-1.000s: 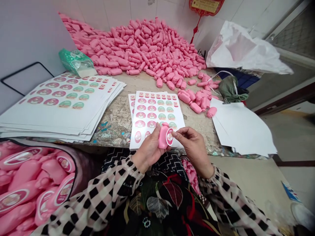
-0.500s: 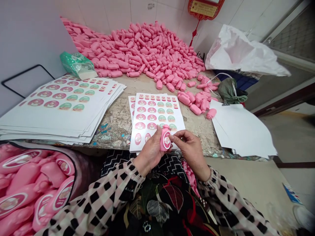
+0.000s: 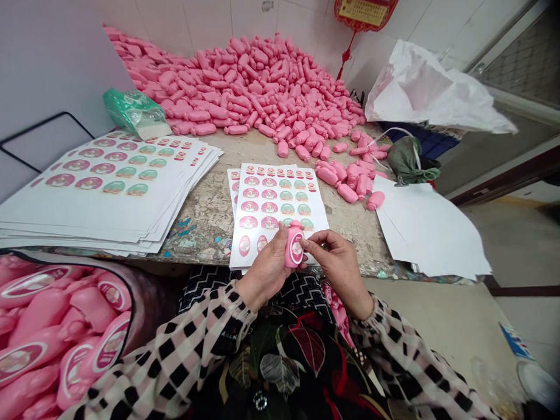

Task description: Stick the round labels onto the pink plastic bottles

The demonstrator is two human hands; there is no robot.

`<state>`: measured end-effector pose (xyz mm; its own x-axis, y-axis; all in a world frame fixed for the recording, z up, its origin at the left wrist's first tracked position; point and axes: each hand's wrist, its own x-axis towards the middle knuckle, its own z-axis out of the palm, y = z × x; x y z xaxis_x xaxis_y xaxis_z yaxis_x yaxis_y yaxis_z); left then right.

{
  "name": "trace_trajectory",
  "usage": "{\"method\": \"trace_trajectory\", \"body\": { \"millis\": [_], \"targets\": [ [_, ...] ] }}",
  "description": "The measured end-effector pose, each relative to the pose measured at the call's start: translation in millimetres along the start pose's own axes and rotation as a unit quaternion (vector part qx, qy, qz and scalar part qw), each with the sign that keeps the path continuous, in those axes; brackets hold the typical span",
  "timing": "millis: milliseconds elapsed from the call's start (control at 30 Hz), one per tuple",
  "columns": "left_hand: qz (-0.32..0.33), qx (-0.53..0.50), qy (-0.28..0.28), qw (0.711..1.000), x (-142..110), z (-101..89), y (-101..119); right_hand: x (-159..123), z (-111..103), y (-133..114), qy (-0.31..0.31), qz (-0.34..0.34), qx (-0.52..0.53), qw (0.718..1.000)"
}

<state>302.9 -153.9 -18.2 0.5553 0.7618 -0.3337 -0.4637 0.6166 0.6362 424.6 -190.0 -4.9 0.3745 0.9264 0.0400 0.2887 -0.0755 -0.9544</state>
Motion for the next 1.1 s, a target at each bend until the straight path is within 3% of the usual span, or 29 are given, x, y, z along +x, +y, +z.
{"method": "trace_trajectory", "body": {
  "millis": [133, 333, 533, 667, 767, 867, 967, 1100],
  "targets": [
    [-0.024, 0.028, -0.013, 0.999, -0.9, -1.1, 2.1, -1.4, -1.4, 0.1, 0.007, -0.011, -0.015, 1.000],
    [-0.037, 0.115, -0.088, 0.989, -3.9, -5.3, 5.0, -4.7, -6.1, -1.5, 0.001, -0.035, -0.045, 0.998],
    [-0.069, 0.161, -0.122, 0.977, -4.2, -8.9, 5.1, -11.5, -9.0, -2.3, 0.005, -0.074, -0.105, 0.992],
    [-0.081, 0.148, -0.137, 0.976, -6.0, -10.1, 4.8, -12.6, -19.5, -6.4, -0.024, -0.137, -0.176, 0.975],
    [-0.095, 0.135, -0.160, 0.973, -8.3, -9.8, 4.9, -6.0, -34.8, -8.6, -0.004, -0.169, -0.235, 0.957],
    [-0.097, 0.125, -0.170, 0.973, -9.0, -8.2, 3.9, 0.7, -44.6, -7.3, 0.031, -0.100, -0.167, 0.980],
    [-0.109, 0.130, -0.178, 0.969, -8.2, -5.0, 1.2, -1.2, -38.3, -2.6, 0.011, 0.006, -0.014, 1.000],
    [-0.143, 0.136, -0.205, 0.959, -7.6, -0.7, -3.3, -13.7, -16.2, 6.0, -0.049, 0.132, 0.160, 0.977]
  ]
}}
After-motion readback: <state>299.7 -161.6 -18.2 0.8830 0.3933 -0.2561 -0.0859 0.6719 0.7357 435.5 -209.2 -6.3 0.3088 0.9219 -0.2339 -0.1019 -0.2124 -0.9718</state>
